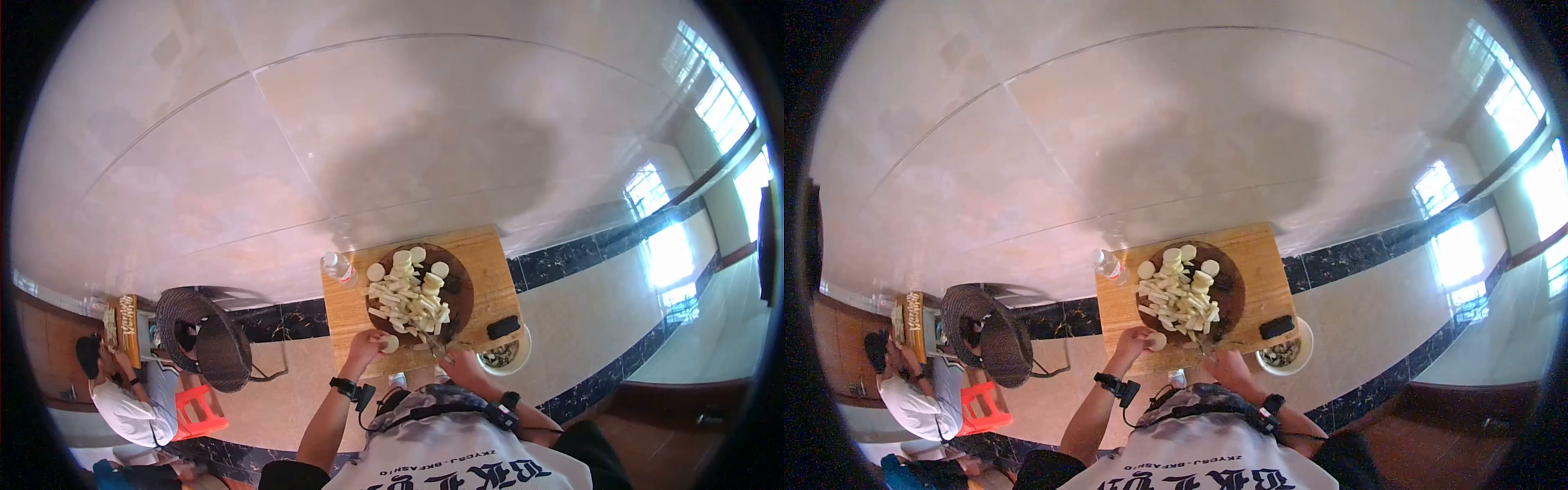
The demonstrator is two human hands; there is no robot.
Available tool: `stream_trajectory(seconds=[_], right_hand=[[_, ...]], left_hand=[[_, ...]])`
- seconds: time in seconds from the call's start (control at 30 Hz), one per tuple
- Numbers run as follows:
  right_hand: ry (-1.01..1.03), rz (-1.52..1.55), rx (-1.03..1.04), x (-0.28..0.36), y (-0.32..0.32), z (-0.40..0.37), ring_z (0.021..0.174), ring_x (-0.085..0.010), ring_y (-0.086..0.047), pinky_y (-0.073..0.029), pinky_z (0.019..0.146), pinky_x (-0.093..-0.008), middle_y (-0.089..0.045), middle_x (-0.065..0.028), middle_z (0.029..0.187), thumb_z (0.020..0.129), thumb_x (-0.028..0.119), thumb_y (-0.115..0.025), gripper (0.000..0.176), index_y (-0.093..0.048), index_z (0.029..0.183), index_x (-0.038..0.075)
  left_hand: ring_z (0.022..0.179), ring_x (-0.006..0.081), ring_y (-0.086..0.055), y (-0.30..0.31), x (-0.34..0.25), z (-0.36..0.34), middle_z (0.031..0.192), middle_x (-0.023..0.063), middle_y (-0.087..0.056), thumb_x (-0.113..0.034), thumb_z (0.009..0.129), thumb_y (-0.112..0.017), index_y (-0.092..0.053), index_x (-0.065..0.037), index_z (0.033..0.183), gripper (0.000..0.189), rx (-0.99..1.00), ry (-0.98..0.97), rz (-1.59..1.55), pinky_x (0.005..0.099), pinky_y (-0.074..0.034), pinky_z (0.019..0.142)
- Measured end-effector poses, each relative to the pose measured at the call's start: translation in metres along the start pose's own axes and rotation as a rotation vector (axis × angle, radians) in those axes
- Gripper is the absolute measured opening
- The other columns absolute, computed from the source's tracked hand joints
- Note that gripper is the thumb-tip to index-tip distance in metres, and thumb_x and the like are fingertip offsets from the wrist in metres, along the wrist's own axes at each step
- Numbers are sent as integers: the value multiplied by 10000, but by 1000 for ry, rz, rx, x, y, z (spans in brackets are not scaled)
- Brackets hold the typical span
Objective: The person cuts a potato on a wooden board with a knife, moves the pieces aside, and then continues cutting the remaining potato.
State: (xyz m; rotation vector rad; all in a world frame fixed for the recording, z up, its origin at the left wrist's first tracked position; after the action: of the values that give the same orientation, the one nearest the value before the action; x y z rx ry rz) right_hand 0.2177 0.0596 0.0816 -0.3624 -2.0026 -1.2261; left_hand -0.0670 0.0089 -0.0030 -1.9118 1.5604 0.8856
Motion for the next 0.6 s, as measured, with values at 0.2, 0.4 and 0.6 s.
stream_trajectory(seconds=[0.2,0.4,0.6], right_hand=[[-166,179,-107,-14,14,1,693,-443,-643,-483,619,-483,-635,-249,711,865,332,-697,367,-632,824,-27],[-145,84,-288,-33,30,-8,680,-442,-626,-468,606,-490,-621,-254,704,872,344,-697,393,-606,790,-30],[-181,143,-311,-43,47,-22,709,-452,-629,-471,623,-506,-620,-257,709,867,331,-689,376,-606,773,-24]], left_hand=[[905,192,-681,-45,-34,6,981,89,-678,29,833,-710,-639,13,1111,287,99,-59,133,326,-605,690],[851,209,-695,-104,-73,20,968,121,-675,36,831,-644,-635,-2,1144,316,201,-221,377,329,-572,648],[812,319,-720,-144,-72,69,918,185,-728,-101,763,-658,-712,-44,1083,330,304,-276,569,407,-560,720]])
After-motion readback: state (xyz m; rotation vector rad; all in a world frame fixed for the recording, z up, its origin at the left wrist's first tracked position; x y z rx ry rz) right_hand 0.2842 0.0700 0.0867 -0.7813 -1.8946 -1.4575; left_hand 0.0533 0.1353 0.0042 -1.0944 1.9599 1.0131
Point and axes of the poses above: each hand's wrist, its own z-axis towards the middle knuckle, its own y-axis out of the back of the hand, x = y × z, the point moved 1 cm from there along z, towards the middle knuckle
